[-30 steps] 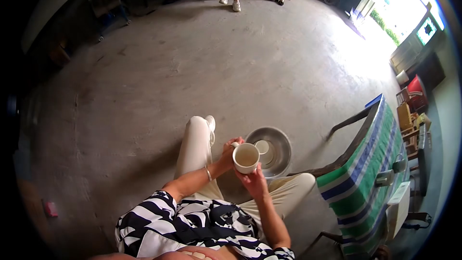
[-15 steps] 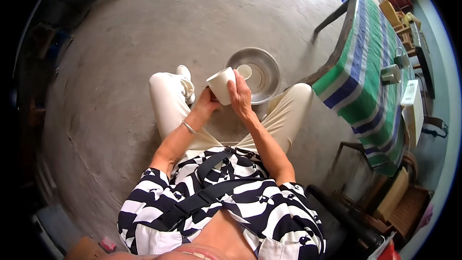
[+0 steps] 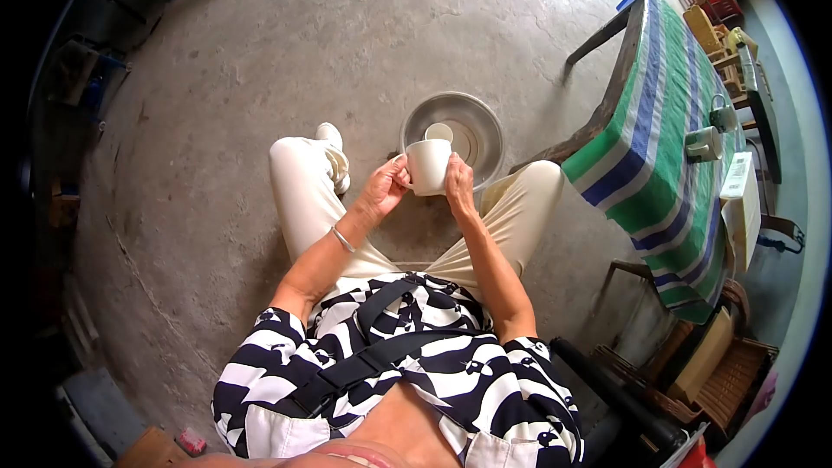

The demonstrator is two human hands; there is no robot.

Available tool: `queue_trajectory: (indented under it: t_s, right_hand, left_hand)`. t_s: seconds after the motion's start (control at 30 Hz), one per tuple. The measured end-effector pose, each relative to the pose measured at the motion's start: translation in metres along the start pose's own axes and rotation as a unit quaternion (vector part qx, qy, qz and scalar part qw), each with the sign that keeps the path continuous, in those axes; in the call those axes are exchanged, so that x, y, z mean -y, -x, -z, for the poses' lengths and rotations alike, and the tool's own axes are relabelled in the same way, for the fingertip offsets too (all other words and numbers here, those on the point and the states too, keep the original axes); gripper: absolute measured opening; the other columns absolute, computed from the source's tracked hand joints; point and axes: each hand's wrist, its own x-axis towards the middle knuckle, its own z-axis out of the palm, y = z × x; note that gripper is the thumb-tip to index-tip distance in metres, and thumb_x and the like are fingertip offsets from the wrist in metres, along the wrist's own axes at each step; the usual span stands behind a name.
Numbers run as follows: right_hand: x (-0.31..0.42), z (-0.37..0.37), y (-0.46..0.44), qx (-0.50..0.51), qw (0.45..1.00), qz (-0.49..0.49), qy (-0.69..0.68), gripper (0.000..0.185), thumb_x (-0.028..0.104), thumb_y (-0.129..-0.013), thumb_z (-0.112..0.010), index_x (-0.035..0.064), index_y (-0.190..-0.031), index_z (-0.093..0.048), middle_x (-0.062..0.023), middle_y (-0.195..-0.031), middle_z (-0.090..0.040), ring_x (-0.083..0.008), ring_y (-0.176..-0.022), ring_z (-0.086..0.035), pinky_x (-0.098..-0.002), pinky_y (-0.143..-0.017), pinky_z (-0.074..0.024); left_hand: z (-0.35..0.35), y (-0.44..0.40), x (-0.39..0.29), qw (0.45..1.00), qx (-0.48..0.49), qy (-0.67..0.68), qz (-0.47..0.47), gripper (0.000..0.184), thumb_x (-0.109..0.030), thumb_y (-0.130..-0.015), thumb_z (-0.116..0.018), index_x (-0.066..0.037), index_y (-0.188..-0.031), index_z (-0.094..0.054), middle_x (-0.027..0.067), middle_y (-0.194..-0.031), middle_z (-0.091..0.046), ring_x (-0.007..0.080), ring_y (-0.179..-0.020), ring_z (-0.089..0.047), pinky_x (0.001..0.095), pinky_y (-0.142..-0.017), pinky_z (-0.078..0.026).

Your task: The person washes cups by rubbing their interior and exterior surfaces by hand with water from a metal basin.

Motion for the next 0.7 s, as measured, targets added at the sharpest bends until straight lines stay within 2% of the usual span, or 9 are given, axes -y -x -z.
queue_trajectory:
  t_s: [0.03,0.07,0.1,0.17,0.23,0.37,0.63,0.67,0.7]
  right_hand:
    - [0.009,-0.002,-0.001,-0.020,0.999,0.037,0.032,0.048,0.034,-0.095,-0.032,-0.0048,-0.082,-0.056,-0.0062,-0.067,-0.054,-0.0129,-0.062,-0.046,-0.0301,-0.057,-0.0381]
    - [0.019,-0.003,0.001,-0.022,0.997,0.057,0.056,0.046,0.035,-0.095,-0.032,-0.0036,-0.087,-0.055,-0.0126,-0.070,-0.056,-0.0201,-0.065,-0.050,-0.0340,-0.062,-0.0403]
    - [0.022,-0.004,0.000,-0.019,0.996,0.067,0.054,0.046,0.035,-0.095,-0.032,-0.0036,-0.087,-0.055,-0.0126,-0.070,-0.056,-0.0201,-0.065,-0.050,-0.0340,-0.062,-0.0403]
    - [0.029,-0.012,0.001,-0.044,0.988,0.097,0.111,0.044,0.035,-0.093,-0.035,-0.0039,-0.103,-0.053,-0.0234,-0.084,-0.059,-0.0366,-0.078,-0.057,-0.0428,-0.070,-0.0435]
    - [0.025,-0.021,-0.002,-0.063,0.980,0.097,0.160,0.051,0.040,-0.091,-0.039,-0.0040,-0.114,-0.048,-0.0268,-0.097,-0.058,-0.0421,-0.092,-0.055,-0.0455,-0.078,-0.0430]
    - [0.041,-0.022,-0.001,-0.024,0.984,0.081,0.159,0.060,0.046,-0.088,-0.044,-0.0044,-0.121,-0.043,-0.0277,-0.106,-0.055,-0.0417,-0.098,-0.054,-0.0440,-0.082,-0.0429]
    - [0.024,-0.022,-0.015,-0.069,0.981,0.075,0.167,0.063,0.051,-0.087,-0.043,-0.0033,-0.118,-0.046,-0.0237,-0.098,-0.058,-0.0378,-0.091,-0.057,-0.0412,-0.078,-0.0442]
    - [0.020,-0.016,-0.024,-0.017,0.995,0.053,0.078,0.050,0.045,-0.091,-0.041,-0.0010,-0.102,-0.056,-0.0128,-0.087,-0.060,-0.0232,-0.080,-0.056,-0.0336,-0.073,-0.0445]
    - [0.021,-0.012,-0.027,-0.017,0.995,0.057,0.079,0.050,0.045,-0.091,-0.041,-0.0010,-0.102,-0.056,-0.0128,-0.087,-0.060,-0.0232,-0.080,-0.056,-0.0336,-0.073,-0.0445]
  left_hand:
    - [0.006,-0.004,0.003,0.999,0.037,-0.007,-0.028,0.011,-0.013,-0.089,-0.050,-0.009,-0.079,-0.052,-0.0041,-0.059,-0.042,0.0077,-0.053,-0.040,0.0211,-0.054,-0.037]
    - [0.011,-0.007,0.005,0.995,0.075,-0.015,-0.058,0.008,-0.013,-0.087,-0.053,-0.010,-0.080,-0.054,-0.0047,-0.060,-0.042,0.0066,-0.053,-0.039,0.0204,-0.053,-0.036]
    - [0.004,-0.002,0.007,0.996,0.010,-0.026,-0.086,0.006,-0.012,-0.087,-0.053,-0.008,-0.083,-0.054,-0.0057,-0.060,-0.041,0.0056,-0.053,-0.038,0.0193,-0.051,-0.034]
    - [-0.001,0.003,0.006,0.994,-0.003,-0.005,-0.112,0.006,-0.010,-0.087,-0.053,-0.005,-0.091,-0.056,-0.0056,-0.061,-0.043,0.0050,-0.053,-0.038,0.0192,-0.048,-0.033]
    - [-0.015,0.010,0.005,0.988,-0.053,-0.031,-0.144,0.018,-0.009,-0.087,-0.053,-0.002,-0.103,-0.057,-0.0054,-0.063,-0.045,0.0050,-0.053,-0.039,0.0195,-0.048,-0.034]
    - [-0.021,0.016,0.010,0.960,-0.053,-0.170,-0.215,0.038,-0.012,-0.088,-0.054,0.001,-0.124,-0.046,-0.0068,-0.065,-0.044,0.0023,-0.052,-0.036,0.0184,-0.048,-0.033]
    - [-0.030,0.024,0.008,0.978,-0.003,-0.104,-0.180,0.045,-0.013,-0.091,-0.051,0.002,-0.130,-0.036,-0.0079,-0.064,-0.037,0.0018,-0.052,-0.031,0.0193,-0.049,-0.031]
    - [-0.029,0.025,0.008,0.985,-0.008,-0.077,-0.154,0.042,-0.012,-0.091,-0.051,0.002,-0.127,-0.037,-0.0076,-0.063,-0.036,0.0020,-0.051,-0.030,0.0192,-0.049,-0.031]
    - [-0.027,0.024,0.008,0.991,-0.012,-0.050,-0.127,0.039,-0.012,-0.090,-0.051,0.003,-0.125,-0.039,-0.0073,-0.062,-0.035,0.0022,-0.051,-0.029,0.0192,-0.049,-0.031]
